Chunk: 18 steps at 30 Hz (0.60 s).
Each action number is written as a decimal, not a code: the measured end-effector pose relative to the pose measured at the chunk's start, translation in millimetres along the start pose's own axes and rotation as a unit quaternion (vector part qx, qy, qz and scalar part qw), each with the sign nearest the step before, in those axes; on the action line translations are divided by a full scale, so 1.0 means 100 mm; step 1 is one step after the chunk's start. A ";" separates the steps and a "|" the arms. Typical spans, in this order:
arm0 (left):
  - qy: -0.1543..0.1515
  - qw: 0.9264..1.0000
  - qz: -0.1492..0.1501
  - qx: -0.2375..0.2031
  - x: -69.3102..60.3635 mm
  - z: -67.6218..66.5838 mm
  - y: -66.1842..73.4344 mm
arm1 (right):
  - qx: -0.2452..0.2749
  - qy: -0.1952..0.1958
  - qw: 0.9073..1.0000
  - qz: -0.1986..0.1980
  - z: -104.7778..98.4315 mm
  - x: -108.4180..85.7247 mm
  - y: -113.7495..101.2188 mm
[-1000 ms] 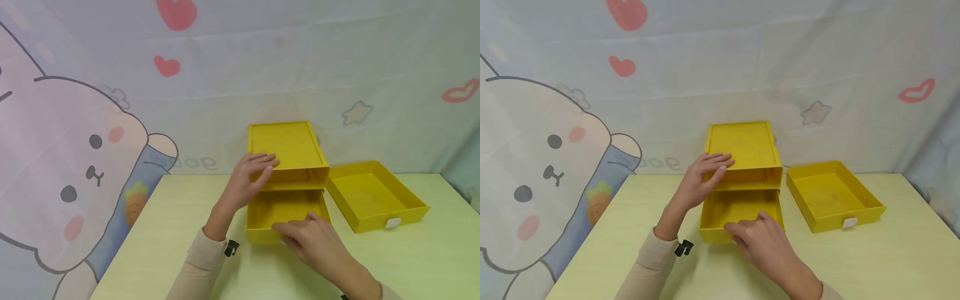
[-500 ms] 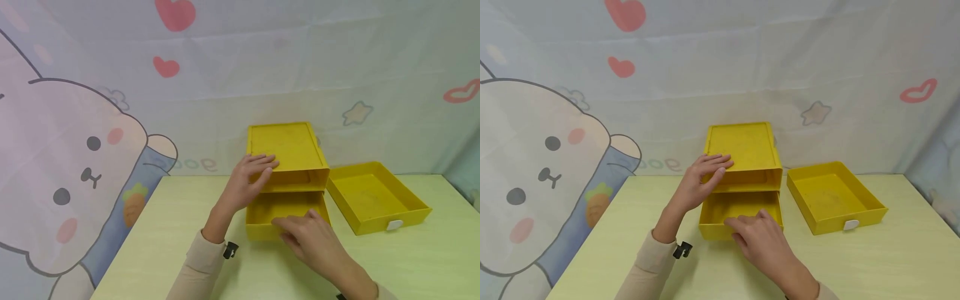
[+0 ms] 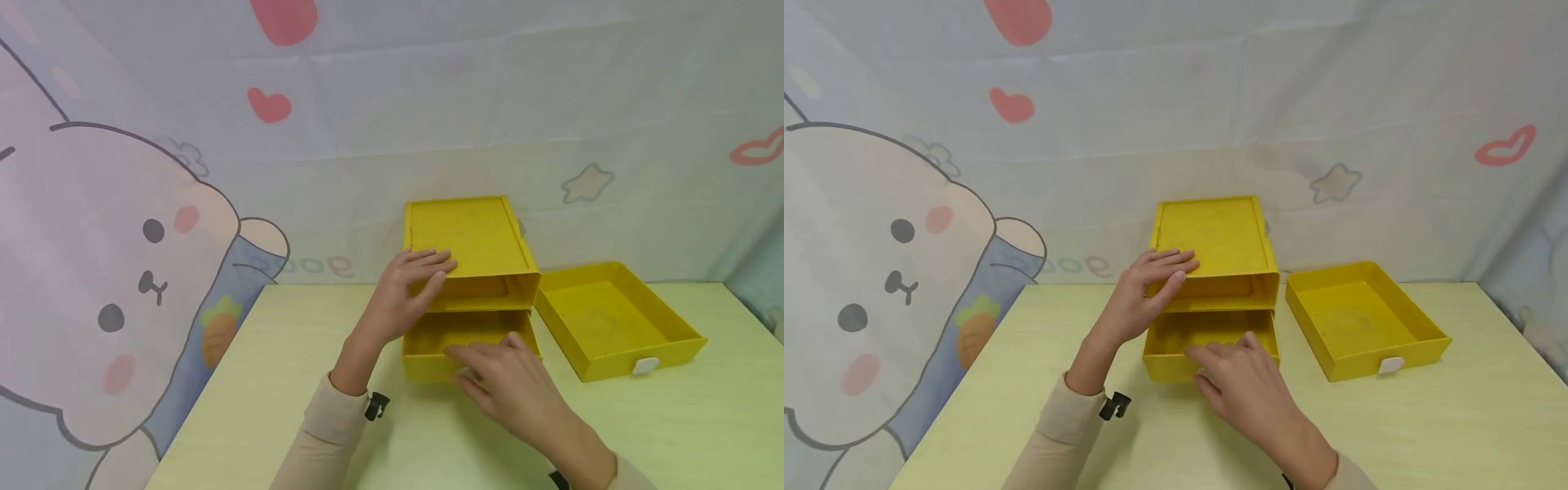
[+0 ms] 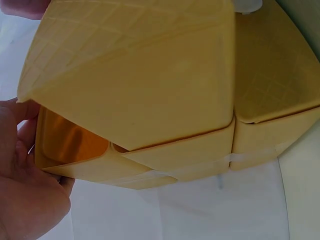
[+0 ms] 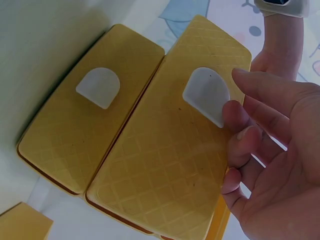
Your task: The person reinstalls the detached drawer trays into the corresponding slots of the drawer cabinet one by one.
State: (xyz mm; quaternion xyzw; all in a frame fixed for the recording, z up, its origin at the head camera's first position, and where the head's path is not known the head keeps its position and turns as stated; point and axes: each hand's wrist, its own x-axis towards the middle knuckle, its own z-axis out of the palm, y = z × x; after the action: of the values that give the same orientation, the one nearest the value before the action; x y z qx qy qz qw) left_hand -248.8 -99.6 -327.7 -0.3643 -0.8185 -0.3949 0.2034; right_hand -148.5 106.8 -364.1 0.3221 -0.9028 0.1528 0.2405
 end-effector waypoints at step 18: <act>-0.008 1.000 -0.011 -0.004 0.02 -0.01 0.01 | -0.021 0.004 1.000 -0.009 0.06 0.04 0.10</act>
State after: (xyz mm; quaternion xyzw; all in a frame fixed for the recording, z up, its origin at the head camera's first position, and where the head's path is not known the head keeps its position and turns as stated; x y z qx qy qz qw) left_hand -249.4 -99.1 -325.9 -0.3588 -0.8228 -0.3972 0.1912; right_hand -159.6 109.5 -368.3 0.3245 -0.9020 0.1327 0.2521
